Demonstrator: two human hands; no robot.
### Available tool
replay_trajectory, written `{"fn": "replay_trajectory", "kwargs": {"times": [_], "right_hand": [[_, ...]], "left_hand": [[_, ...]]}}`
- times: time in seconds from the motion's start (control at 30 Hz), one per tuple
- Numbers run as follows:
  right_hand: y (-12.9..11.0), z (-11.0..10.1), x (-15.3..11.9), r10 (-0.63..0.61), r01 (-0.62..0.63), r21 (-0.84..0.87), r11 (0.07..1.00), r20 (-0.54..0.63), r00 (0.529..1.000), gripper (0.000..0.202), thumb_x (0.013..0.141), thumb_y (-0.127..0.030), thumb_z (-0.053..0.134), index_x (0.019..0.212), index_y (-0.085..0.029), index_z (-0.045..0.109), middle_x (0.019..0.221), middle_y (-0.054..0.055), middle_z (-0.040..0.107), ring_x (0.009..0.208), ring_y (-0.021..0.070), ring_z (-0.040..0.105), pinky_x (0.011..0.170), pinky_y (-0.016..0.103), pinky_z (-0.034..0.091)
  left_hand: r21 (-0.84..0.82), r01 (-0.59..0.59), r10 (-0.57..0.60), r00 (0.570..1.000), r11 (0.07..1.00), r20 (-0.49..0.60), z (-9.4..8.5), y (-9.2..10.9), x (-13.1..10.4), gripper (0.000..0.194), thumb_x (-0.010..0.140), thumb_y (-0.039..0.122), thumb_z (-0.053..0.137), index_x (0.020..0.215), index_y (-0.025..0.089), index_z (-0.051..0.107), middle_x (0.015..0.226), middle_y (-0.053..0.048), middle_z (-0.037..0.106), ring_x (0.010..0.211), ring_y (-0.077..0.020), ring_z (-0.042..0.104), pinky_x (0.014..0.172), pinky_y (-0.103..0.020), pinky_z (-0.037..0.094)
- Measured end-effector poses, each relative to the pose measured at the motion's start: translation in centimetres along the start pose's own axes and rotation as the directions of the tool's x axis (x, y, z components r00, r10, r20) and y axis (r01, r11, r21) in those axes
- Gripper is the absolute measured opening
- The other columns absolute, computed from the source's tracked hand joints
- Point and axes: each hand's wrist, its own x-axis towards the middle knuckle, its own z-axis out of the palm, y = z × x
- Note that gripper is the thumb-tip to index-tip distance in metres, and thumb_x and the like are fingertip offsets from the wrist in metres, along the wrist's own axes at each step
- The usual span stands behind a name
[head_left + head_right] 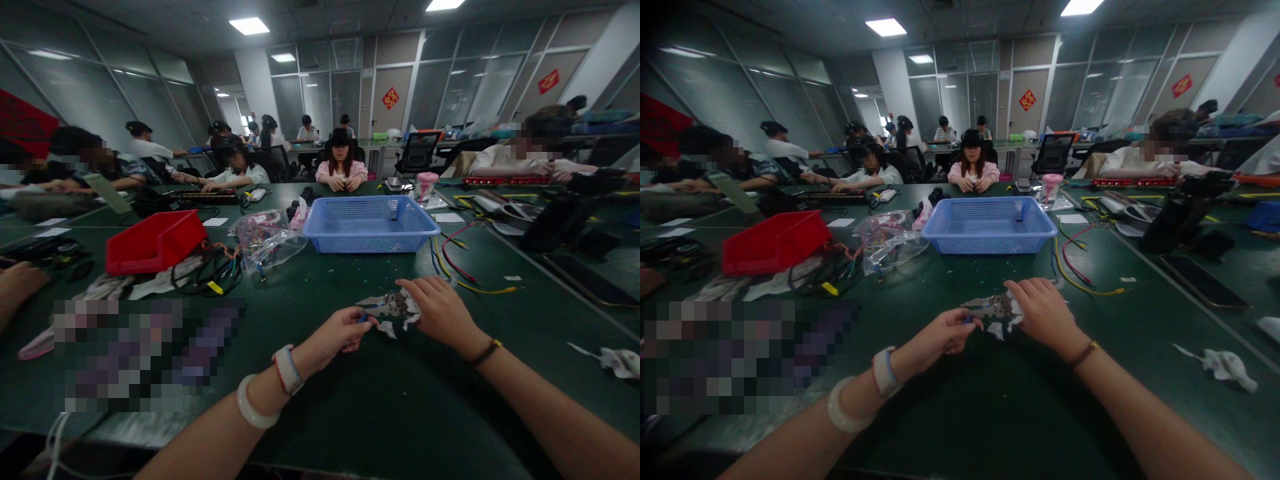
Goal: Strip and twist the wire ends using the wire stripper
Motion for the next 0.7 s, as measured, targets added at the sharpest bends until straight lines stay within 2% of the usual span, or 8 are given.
{"fn": "replay_trajectory", "kwargs": {"times": [0.23,0.53,0.7], "right_hand": [[0.03,0.27,-0.21,0.016,-0.016,0.021,1.000,0.010,1.000,0.048,0.072,-0.011,0.056,0.120,-0.008,0.055,0.090,0.010,0.066,0.081,0.0233,0.057,0.076,0.034,0.043],[0.01,0.66,-0.28,0.030,-0.030,0.032,0.999,0.014,0.999,0.044,0.072,-0.015,0.057,0.116,-0.008,0.057,0.087,0.010,0.066,0.078,0.0217,0.058,0.074,0.033,0.044],[0.13,0.89,-0.29,0.048,-0.048,0.037,0.998,0.018,0.999,0.048,0.070,-0.012,0.056,0.118,-0.008,0.055,0.091,0.011,0.067,0.081,0.0226,0.059,0.075,0.034,0.045]], "left_hand": [[0.019,0.005,-0.005,1.000,1.000,-0.005,-0.06,-0.31,0.06,0.027,0.079,0.032,0.066,0.098,0.014,0.059,0.058,0.010,0.033,0.045,-0.0041,0.024,0.047,-0.023,0.020],[-0.007,0.010,-0.010,1.000,1.000,0.013,-0.09,-0.30,0.04,0.027,0.078,0.033,0.067,0.097,0.014,0.060,0.057,0.010,0.032,0.045,-0.0043,0.024,0.047,-0.022,0.018],[-0.026,0.012,-0.012,1.000,1.000,0.004,0.16,0.02,-0.19,0.031,0.082,0.040,0.062,0.096,0.013,0.060,0.055,0.010,0.029,0.046,-0.0051,0.023,0.047,-0.022,0.017]]}}
